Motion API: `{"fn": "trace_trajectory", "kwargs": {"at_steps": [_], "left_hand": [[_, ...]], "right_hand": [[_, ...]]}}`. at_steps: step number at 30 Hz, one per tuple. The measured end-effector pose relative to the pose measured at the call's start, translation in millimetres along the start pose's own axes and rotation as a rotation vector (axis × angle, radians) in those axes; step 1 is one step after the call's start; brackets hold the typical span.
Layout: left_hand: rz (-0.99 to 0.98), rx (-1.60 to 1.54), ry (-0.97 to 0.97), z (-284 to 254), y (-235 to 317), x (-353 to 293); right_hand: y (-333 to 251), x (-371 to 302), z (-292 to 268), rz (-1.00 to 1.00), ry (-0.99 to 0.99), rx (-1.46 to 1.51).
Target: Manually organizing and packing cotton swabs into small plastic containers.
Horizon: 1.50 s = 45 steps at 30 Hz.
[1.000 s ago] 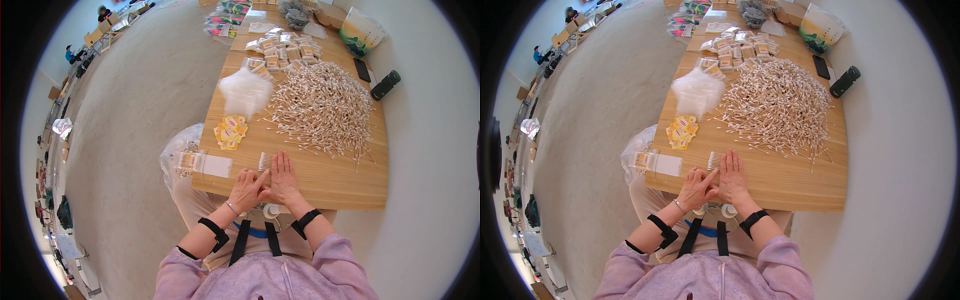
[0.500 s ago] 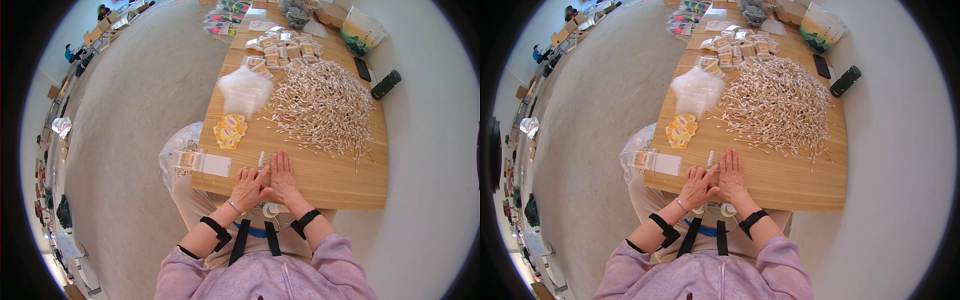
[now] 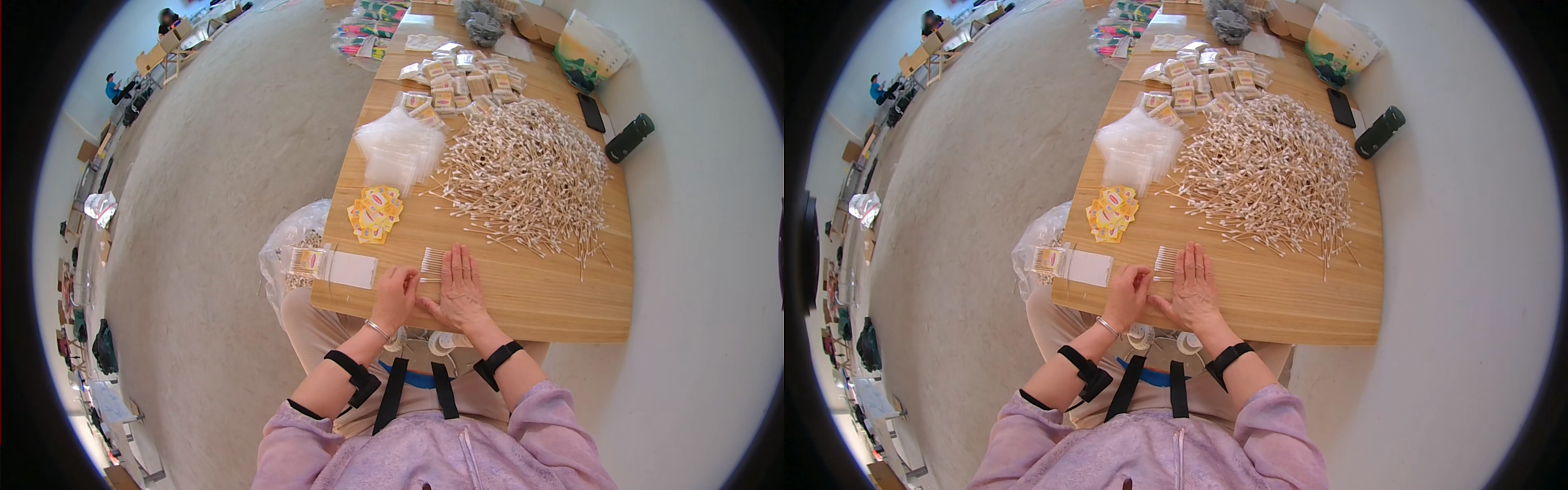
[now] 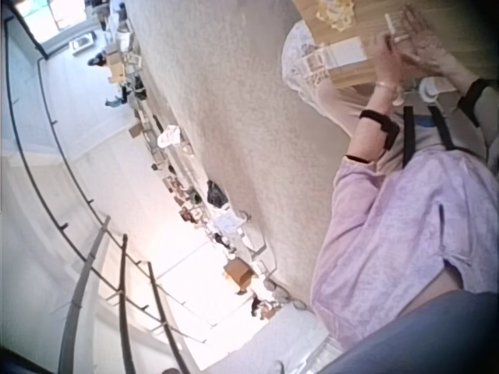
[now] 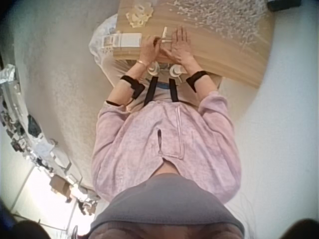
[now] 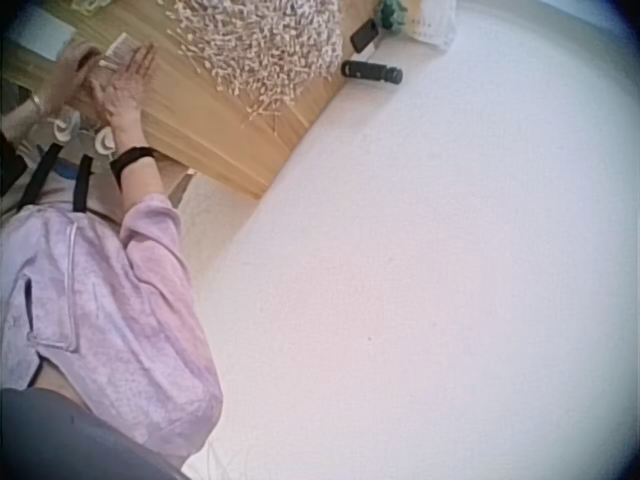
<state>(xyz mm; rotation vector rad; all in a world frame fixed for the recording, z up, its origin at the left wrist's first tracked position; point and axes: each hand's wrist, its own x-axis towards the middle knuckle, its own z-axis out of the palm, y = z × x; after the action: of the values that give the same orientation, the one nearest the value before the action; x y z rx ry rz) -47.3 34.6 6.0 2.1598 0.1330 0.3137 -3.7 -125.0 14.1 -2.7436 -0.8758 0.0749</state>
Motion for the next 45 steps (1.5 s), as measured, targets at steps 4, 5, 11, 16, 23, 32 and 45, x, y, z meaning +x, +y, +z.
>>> {"fn": "trace_trajectory", "kwargs": {"at_steps": [4,5,11,16,23,32,45], "left_hand": [[-0.064,-0.025,0.103,2,7,11],[-0.062,-0.024,0.102,2,8,12],[-0.013,0.18,0.064,5,8,14],[0.066,0.205,0.083,1,9,12],[-0.01,0.1,-0.247,-37,13,-24],[-0.044,0.06,-0.203,-34,14,-6],[0.01,0.255,-0.055,-4,3,22]], "right_hand": [[0,1,-1,0.005,-0.005,-0.017],[1,1,-2,0.007,-0.014,-0.014],[0,1,-1,-0.003,0.003,-0.002],[0,0,0,-0.008,0.021,0.005],[-1,1,-1,0.014,-0.033,-0.004],[0,1,-2,-0.001,-0.012,-0.017],[0,1,-2,0.011,-0.03,-0.017]]}}
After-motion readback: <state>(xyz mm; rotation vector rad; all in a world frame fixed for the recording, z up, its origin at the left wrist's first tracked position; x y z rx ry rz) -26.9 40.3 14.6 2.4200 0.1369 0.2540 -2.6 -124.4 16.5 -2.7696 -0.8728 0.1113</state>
